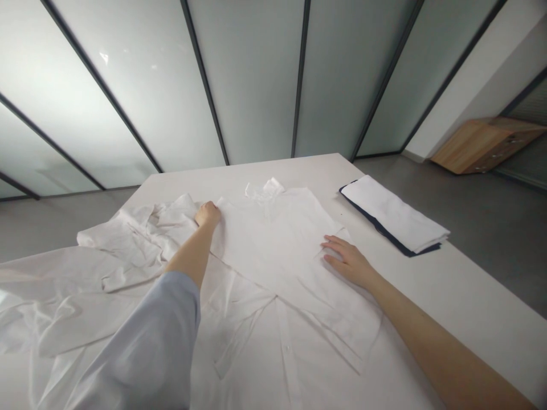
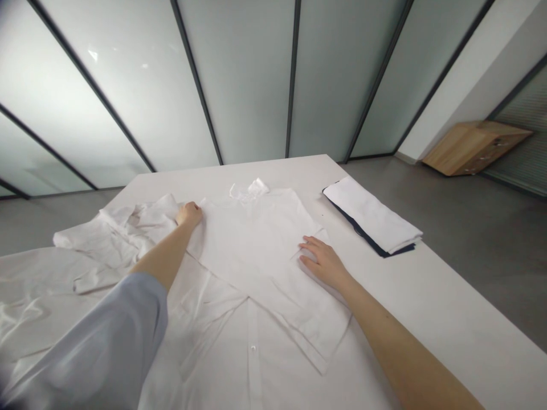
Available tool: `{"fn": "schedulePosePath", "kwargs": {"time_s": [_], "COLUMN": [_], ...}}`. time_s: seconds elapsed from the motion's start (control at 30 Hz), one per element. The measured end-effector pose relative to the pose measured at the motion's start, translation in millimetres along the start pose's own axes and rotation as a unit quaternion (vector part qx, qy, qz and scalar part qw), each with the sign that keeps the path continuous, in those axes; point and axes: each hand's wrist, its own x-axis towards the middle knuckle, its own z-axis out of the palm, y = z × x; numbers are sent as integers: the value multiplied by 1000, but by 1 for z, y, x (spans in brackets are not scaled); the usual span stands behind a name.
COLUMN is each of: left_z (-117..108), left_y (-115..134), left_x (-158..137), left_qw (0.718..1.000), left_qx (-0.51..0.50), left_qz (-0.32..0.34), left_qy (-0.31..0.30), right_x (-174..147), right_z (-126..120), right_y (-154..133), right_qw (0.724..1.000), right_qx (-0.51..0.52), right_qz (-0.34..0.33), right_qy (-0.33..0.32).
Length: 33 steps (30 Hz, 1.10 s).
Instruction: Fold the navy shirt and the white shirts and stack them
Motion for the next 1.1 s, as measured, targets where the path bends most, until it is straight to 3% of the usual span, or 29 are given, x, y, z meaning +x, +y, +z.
{"fn": "schedulePosePath", "kwargs": {"time_s": [0.27, 0.43, 0.6, 0.8, 0.87, 1.0, 1.1], "left_z": [-10, -21, -23, -20, -19, -11, 1], "left_y": [-7, -16, -25, -35, -31, -9, 7], "left_x": [0, -27, -62, -67, -71, -89, -104], "left_qw": [996, 983, 984, 986, 986, 973, 967], "left_qx": [57, 119, 136, 129, 130, 129, 122], "left_qz": [22, 55, 74, 70, 90, 189, 223], "left_qy": [-60, -125, -90, -76, -46, 28, -1], "right_x": [-1, 0, 1, -8, -8, 10, 33], "right_z": [3, 8, 9, 5, 0, -10, -10], "right_y": [5, 6, 0, 0, -3, -20, -34], "right_qw": [1000, 997, 991, 984, 981, 974, 971], "right_qx": [-8, -70, -131, -175, -188, -212, -235], "right_qz": [-12, -25, -3, 7, 9, 33, 33], "right_qy": [12, 12, -9, -46, -54, -70, -35]}}
